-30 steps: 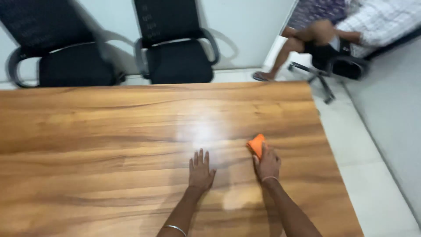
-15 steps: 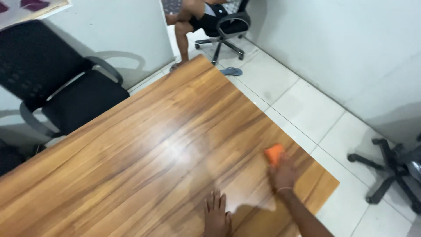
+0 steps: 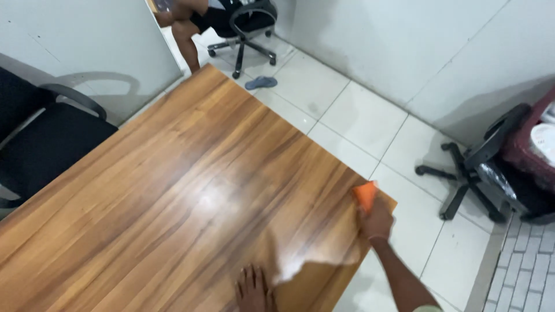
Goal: The person cleans a large wooden table with a cloth and then wipes individual plates and a bowl from a basket.
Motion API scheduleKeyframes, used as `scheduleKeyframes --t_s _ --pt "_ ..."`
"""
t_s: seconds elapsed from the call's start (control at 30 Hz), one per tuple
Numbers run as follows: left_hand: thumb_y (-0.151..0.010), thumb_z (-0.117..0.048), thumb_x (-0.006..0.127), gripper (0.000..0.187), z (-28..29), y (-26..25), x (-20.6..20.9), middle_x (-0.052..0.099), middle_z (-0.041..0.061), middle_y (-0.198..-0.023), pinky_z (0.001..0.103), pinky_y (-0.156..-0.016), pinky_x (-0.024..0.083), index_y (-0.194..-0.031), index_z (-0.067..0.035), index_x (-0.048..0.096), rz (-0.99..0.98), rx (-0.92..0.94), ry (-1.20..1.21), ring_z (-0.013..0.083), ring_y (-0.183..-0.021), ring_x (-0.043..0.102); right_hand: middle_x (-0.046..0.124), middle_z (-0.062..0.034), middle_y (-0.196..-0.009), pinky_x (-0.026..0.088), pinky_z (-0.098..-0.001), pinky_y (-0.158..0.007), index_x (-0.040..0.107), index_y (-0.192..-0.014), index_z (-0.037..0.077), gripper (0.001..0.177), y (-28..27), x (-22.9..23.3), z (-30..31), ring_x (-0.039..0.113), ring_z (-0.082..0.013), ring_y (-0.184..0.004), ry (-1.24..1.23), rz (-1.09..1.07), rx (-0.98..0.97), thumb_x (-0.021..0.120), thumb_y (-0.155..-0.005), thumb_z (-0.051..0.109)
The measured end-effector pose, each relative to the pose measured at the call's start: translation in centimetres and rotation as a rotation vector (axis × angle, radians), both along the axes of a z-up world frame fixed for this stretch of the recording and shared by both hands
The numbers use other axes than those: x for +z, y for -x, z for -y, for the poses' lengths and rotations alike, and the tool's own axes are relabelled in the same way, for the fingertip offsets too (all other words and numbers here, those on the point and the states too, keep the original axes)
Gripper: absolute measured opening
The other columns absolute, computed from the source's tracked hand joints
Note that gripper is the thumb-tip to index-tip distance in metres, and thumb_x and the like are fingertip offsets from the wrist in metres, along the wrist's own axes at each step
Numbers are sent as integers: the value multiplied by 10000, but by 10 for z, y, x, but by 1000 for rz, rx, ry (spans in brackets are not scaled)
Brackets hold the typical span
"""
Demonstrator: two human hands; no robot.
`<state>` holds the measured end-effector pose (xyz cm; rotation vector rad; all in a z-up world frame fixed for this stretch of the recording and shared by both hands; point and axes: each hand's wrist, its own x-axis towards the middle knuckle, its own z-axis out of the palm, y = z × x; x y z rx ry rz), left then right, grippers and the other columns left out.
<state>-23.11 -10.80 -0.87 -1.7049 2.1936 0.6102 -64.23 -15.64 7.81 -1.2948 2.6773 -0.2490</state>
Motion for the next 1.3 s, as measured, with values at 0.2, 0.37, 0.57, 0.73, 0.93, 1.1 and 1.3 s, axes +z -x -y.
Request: scheduleKeyframes --t_s 0.2,0.37,0.57,0.73,0.93,1.1,1.3 --pt "-914 -342 634 785 -21 16 111 202 155 -1644 562 -1239 123 -1559 -103 257 -216 85 9 377 -1536 131 519 -212 -1469 425 -564 -1047 444 -1525 39 774 -36 -46 -63 509 -396 -1339 240 -54 -13 665 -896 431" --pt "-921 -244 619 751 -44 3 111 219 205 -1624 583 -1204 110 -1548 -38 260 -281 43 96 423 -1511 131 464 -193 -1534 321 -534 -1146 425 -1490 36 783 -156 -32 -118 385 -359 -1453 148 8 748 664 -832 385" --pt "-895 -252 645 792 -77 -38 102 193 212 -1678 608 -1209 81 -1546 -35 249 -320 52 58 421 -1516 119 545 -211 -1407 392 -549 -1066 494 -1429 27 757 -148 -25 -119 487 -406 -1317 192 48 652 730 -823 413" --pt "-950 -212 629 696 -108 -93 107 176 246 -1645 615 -1207 79 -1528 8 312 -372 47 63 448 -1523 112 599 -297 -1357 462 -543 -1093 544 -1428 -47 635 -232 -20 -136 562 -472 -1270 590 -161 170 665 -977 383" --pt "-992 -297 620 665 -182 -195 49 254 237 -1610 636 -1193 100 -1514 12 348 -368 158 191 451 -1503 159 442 -177 -1526 303 -546 -1113 384 -1570 138 884 -431 -10 -243 369 -353 -1376 -145 249 918 754 -815 411" --pt "-979 -319 627 713 -230 -254 80 266 184 -1629 579 -1224 133 -1551 -27 317 -288 292 246 390 -1530 175 513 -133 -1471 363 -533 -1076 429 -1495 123 817 -421 4 -233 452 -309 -1357 -30 205 953 750 -790 382" --pt "-931 -317 665 825 -250 -260 98 176 175 -1667 552 -1233 105 -1576 -38 233 -277 337 44 372 -1549 112 639 -272 -1276 494 -486 -999 527 -1429 -34 752 -415 9 -173 622 -439 -1172 312 114 521 750 -801 312"
